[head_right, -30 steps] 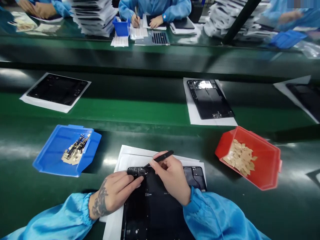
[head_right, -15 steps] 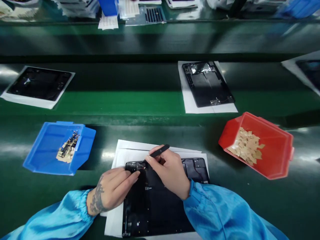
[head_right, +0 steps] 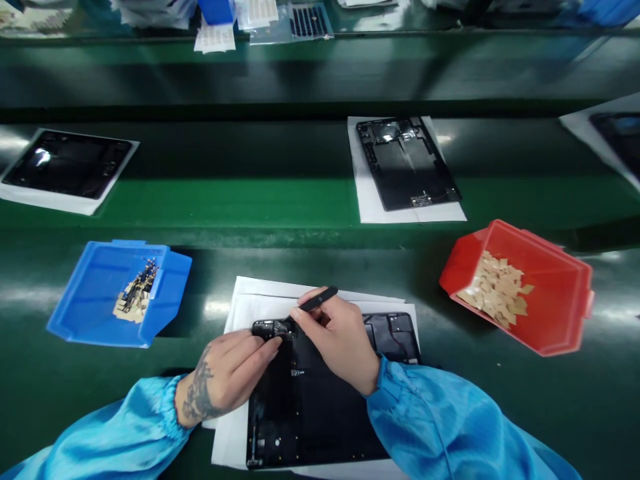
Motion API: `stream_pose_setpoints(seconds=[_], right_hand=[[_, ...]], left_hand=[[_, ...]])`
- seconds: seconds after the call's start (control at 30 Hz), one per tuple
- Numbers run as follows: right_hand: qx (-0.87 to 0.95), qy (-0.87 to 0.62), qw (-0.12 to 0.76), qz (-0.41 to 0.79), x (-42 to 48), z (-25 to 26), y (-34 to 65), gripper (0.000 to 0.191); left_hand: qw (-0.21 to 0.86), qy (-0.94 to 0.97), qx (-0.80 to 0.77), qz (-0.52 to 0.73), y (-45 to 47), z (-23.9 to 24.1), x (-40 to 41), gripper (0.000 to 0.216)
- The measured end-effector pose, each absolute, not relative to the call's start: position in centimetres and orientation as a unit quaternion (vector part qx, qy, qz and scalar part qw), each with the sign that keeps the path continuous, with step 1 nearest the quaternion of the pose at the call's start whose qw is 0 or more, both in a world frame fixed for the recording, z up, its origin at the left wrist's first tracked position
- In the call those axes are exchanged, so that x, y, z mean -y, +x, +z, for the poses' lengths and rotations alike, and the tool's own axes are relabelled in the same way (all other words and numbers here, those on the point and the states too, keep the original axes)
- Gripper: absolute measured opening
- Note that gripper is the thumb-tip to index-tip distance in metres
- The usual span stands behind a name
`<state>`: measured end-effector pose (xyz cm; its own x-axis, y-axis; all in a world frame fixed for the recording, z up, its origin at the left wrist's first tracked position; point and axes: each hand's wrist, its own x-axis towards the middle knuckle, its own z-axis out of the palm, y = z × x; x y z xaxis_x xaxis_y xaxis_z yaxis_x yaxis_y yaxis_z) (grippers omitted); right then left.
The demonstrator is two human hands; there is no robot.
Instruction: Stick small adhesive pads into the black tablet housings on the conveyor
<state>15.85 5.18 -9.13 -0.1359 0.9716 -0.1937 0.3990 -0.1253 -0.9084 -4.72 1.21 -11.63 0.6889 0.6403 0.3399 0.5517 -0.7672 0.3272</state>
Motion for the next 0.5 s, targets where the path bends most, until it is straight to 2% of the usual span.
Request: stream_pose_setpoints(seconds=[0.27, 0.5], right_hand=[[0.597, -0.585, 0.308, 0.454, -5.09, -9.24, 15.77, 0.013], [0.611, -0.586, 0.305, 0.436, -4.96, -9.11, 15.58, 0.011]], left_hand=[[0.086, 0.905, -0.347, 0.231, -4.44, -11.08, -1.46, 0.031], [0.048, 0.890, -0.411, 0.189, -4.08, -10.96, -1.42, 0.031]])
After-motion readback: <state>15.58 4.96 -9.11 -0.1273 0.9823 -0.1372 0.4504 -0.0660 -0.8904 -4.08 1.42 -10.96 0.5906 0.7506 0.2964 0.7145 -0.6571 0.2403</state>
